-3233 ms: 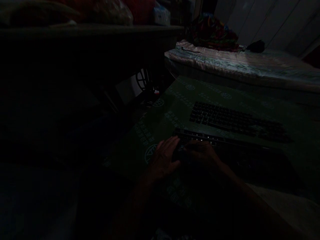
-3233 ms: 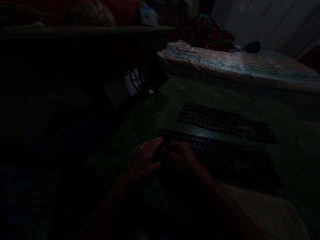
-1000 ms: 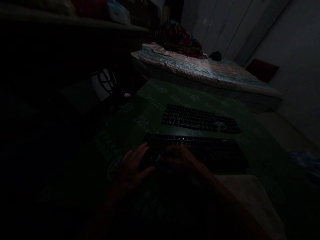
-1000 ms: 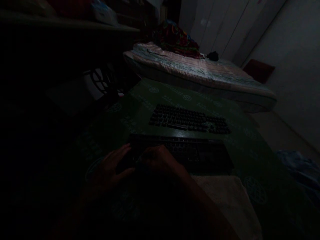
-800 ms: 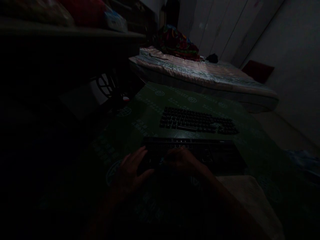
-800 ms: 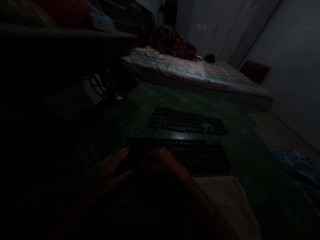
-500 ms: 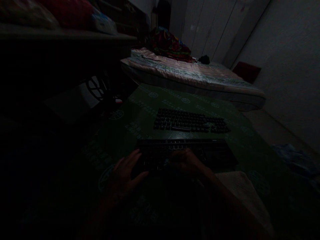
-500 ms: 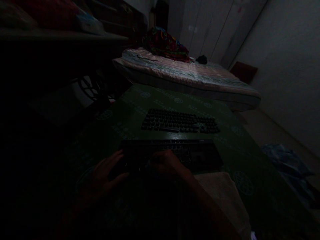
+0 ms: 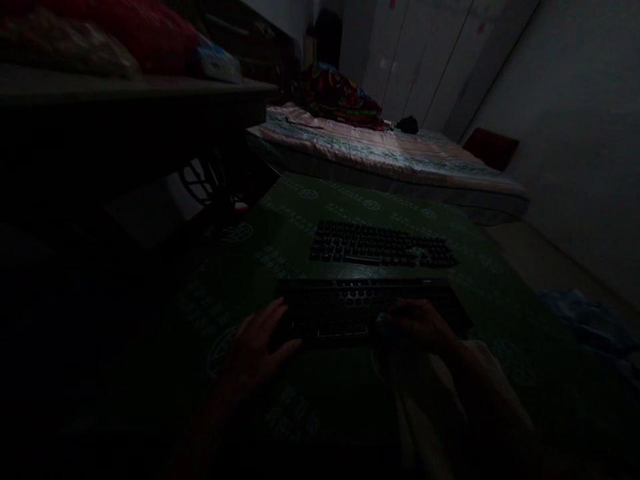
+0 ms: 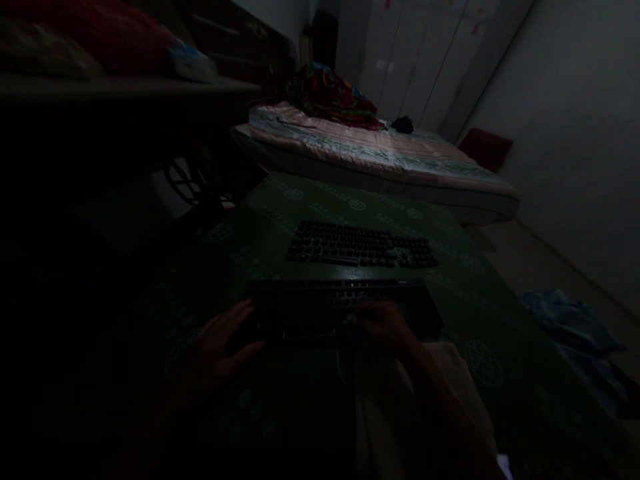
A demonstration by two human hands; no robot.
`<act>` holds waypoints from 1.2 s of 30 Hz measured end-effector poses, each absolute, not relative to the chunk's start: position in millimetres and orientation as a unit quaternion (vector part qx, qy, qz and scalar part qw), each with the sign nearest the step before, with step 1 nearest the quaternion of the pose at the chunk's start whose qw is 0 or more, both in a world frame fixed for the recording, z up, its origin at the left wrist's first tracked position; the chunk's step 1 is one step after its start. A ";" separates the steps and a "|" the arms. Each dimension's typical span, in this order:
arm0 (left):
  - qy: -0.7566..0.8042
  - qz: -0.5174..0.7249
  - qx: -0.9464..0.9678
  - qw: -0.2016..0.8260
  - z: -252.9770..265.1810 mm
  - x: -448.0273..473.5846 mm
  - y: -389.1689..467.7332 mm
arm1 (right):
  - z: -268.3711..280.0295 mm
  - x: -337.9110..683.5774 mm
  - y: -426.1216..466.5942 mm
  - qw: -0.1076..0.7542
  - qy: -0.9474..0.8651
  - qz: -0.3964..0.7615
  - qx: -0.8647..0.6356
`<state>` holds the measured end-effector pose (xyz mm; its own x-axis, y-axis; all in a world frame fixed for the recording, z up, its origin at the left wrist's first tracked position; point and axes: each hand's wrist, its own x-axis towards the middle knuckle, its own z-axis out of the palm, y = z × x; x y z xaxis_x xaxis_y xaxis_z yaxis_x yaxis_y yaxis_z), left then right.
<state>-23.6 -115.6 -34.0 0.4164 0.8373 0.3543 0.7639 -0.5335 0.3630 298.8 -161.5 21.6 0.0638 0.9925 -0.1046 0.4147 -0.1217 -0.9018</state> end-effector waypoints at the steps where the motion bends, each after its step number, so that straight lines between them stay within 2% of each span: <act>1: 0.480 0.251 0.837 0.076 -33.7 -23.6 -115.4 | 22.3 303.1 -163.4 0.375 -0.544 0.389 -0.642; 5: 0.489 0.244 0.833 0.091 -31.2 -24.2 -115.7 | 19.8 313.3 -166.5 0.424 -0.518 0.323 -0.669; 9: 0.497 0.254 0.823 0.106 -25.0 -26.9 -116.4 | 13.5 319.1 -164.4 0.419 -0.539 0.262 -0.682; 15: 0.531 0.222 0.807 0.132 -3.9 -15.3 -84.9 | 10.8 295.4 -151.2 0.420 -0.565 0.279 -0.653; 17: 0.539 0.215 0.804 0.131 1.5 -2.8 -65.2 | 11.8 278.5 -143.1 0.402 -0.593 0.274 -0.642; 21: 0.529 0.196 0.818 0.117 -2.3 21.8 -32.3 | 13.7 259.8 -132.3 0.292 -0.694 0.222 -0.620; 23: 0.534 0.181 0.818 0.116 -9.3 28.7 -24.5 | 14.1 264.7 -133.0 0.266 -0.702 0.207 -0.627; 26: 0.533 0.182 0.819 0.108 -17.7 31.8 -22.2 | 14.1 281.8 -138.4 0.280 -0.672 0.227 -0.647; 31: 0.517 0.203 0.818 0.150 -15.5 27.6 -22.4 | 12.9 291.0 -141.4 0.368 -0.615 0.278 -0.639; 36: 0.497 0.228 0.813 0.201 -11.3 18.0 -18.7 | 15.2 285.3 -142.6 0.359 -0.612 0.302 -0.637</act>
<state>18.0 -18.7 -11.3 0.4029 0.8992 0.1704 0.7158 -0.4256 0.5536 285.3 -142.6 15.2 0.0688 0.9961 0.0550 0.5625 0.0068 -0.8267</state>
